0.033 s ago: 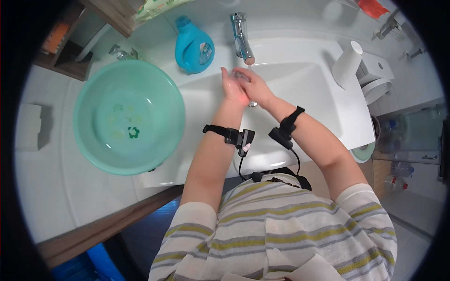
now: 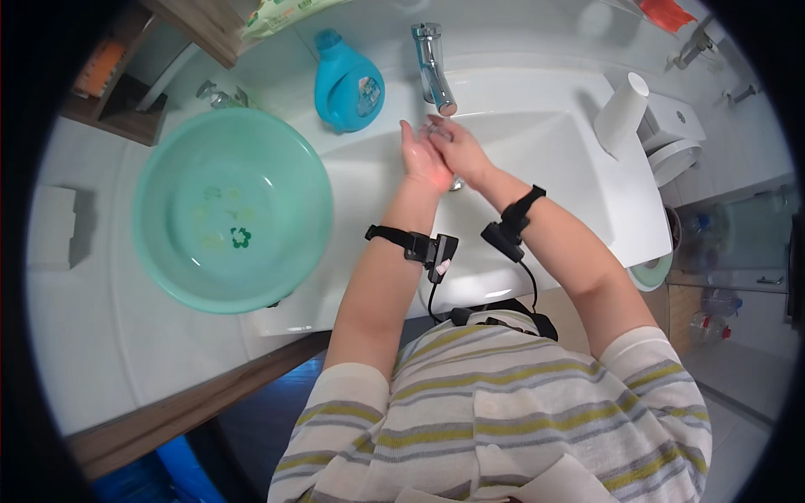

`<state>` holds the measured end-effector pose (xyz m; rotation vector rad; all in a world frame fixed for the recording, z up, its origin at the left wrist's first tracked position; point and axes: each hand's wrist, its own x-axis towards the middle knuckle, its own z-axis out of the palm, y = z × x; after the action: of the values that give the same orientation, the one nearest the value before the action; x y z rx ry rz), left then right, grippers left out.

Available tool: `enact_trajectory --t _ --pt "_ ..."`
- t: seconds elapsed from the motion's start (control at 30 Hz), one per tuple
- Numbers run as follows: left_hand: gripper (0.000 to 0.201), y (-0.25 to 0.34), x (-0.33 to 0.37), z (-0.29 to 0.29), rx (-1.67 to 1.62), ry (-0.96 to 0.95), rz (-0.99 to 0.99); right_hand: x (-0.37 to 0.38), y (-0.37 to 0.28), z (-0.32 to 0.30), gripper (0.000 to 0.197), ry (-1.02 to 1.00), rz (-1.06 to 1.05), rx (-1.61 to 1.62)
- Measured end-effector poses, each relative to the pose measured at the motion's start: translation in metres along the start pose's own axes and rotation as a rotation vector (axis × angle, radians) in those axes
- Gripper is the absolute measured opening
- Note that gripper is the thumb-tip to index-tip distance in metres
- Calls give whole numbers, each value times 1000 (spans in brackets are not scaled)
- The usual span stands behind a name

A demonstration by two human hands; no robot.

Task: The recorder washes a cloth in a bathroom sink after wiping a window.

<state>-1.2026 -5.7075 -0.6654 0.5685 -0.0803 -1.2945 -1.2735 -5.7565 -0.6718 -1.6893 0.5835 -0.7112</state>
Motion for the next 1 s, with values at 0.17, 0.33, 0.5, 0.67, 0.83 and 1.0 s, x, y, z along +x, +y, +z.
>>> enact_trajectory --t 0.17,0.33,0.5,0.67,0.83,1.0 --pt "73 -4 -7 6 174 -10 -111 17 -6 -16 29 84 299 11" --pt "70 -7 -12 10 185 55 -166 21 -14 -13 31 138 287 -202" --pt "62 -13 -2 9 128 152 -198 15 9 -24 41 -132 238 8" --pt "51 -2 22 -37 124 195 14 -20 -23 11 46 -219 37 -209" --pt "26 -33 9 19 132 65 -180 19 43 -47 55 74 191 -199" --pt "31 3 34 -26 3 114 14 -8 23 4 54 -98 -207 -167"
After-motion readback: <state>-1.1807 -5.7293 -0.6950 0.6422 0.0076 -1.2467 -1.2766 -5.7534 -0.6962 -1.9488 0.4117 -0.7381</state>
